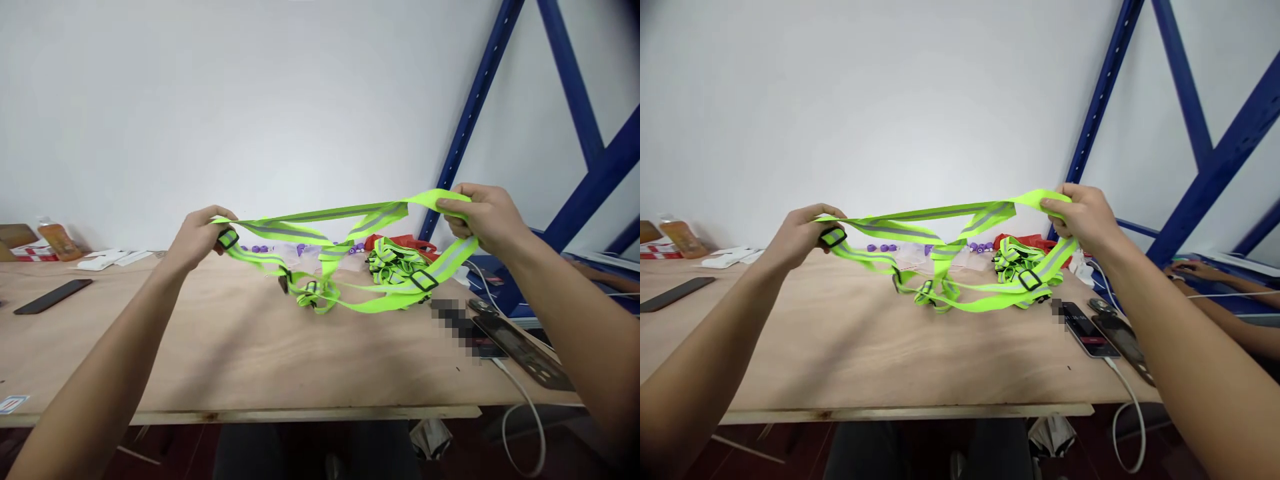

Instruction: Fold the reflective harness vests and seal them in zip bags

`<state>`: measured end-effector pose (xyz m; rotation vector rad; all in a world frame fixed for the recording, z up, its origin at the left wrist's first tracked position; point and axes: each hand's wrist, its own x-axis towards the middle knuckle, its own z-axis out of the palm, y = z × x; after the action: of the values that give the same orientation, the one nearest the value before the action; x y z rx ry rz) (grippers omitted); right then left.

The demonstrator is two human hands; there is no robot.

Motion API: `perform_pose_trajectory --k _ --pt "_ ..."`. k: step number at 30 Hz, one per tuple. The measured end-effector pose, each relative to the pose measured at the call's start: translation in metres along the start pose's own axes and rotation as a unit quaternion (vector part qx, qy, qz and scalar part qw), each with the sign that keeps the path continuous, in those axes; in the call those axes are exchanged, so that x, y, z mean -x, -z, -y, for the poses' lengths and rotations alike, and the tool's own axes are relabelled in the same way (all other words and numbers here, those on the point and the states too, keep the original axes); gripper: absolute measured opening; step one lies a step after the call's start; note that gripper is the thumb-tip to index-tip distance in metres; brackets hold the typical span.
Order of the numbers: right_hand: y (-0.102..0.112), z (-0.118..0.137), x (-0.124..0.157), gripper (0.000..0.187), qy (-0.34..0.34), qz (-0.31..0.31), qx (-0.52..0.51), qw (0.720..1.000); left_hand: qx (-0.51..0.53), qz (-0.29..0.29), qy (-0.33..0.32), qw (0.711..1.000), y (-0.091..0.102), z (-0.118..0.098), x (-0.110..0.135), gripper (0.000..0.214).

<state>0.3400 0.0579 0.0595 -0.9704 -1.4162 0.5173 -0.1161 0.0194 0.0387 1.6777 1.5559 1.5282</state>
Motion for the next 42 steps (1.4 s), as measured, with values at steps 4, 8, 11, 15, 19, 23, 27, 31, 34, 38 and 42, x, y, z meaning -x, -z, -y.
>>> perform_pose_trajectory --k 4,8,11,15,19,23,27,31,34,38,42 --pt "0.004 -0.005 -0.002 0.021 -0.116 0.040 -0.145 0.982 0.189 0.143 0.082 0.968 0.007 0.003 -0.003 0.012" --pt "-0.013 0.000 0.003 0.017 -0.086 -0.049 -0.238 0.966 0.368 0.170 0.066 0.912 0.002 -0.010 0.005 0.013" --pt "-0.020 0.001 0.001 0.019 -0.053 -0.057 -0.286 0.955 0.367 0.243 0.064 0.896 0.000 -0.013 0.002 0.015" --pt "-0.016 0.005 -0.002 0.037 -0.038 -0.112 -0.363 0.924 0.249 0.418 0.165 0.858 0.007 0.006 -0.008 0.036" --pt "-0.024 0.019 0.007 0.047 -0.035 -0.143 -0.380 0.913 0.328 0.359 0.125 0.865 0.013 0.024 -0.007 0.041" --pt "-0.040 0.028 0.018 0.030 -0.009 -0.095 -0.354 0.931 0.387 0.293 0.093 0.869 0.012 0.027 -0.001 0.028" --pt "-0.047 0.020 0.021 0.010 0.017 -0.056 -0.326 0.944 0.267 0.304 0.171 0.898 0.005 0.044 -0.002 0.029" --pt "-0.071 -0.005 0.029 0.024 -0.049 0.000 -0.263 0.964 -0.067 0.274 0.255 0.925 -0.014 0.083 -0.004 0.033" --pt "-0.107 -0.030 0.045 0.030 -0.123 0.056 -0.180 0.974 -0.182 0.267 0.272 0.906 -0.030 0.108 0.001 0.028" --pt "-0.167 -0.060 0.064 0.037 -0.151 0.125 -0.092 0.976 -0.269 0.209 0.193 0.920 -0.058 0.109 0.025 0.032" --pt "-0.218 -0.077 0.067 0.035 -0.148 0.189 -0.067 0.969 -0.253 0.231 0.080 0.936 -0.105 0.094 0.073 0.055"
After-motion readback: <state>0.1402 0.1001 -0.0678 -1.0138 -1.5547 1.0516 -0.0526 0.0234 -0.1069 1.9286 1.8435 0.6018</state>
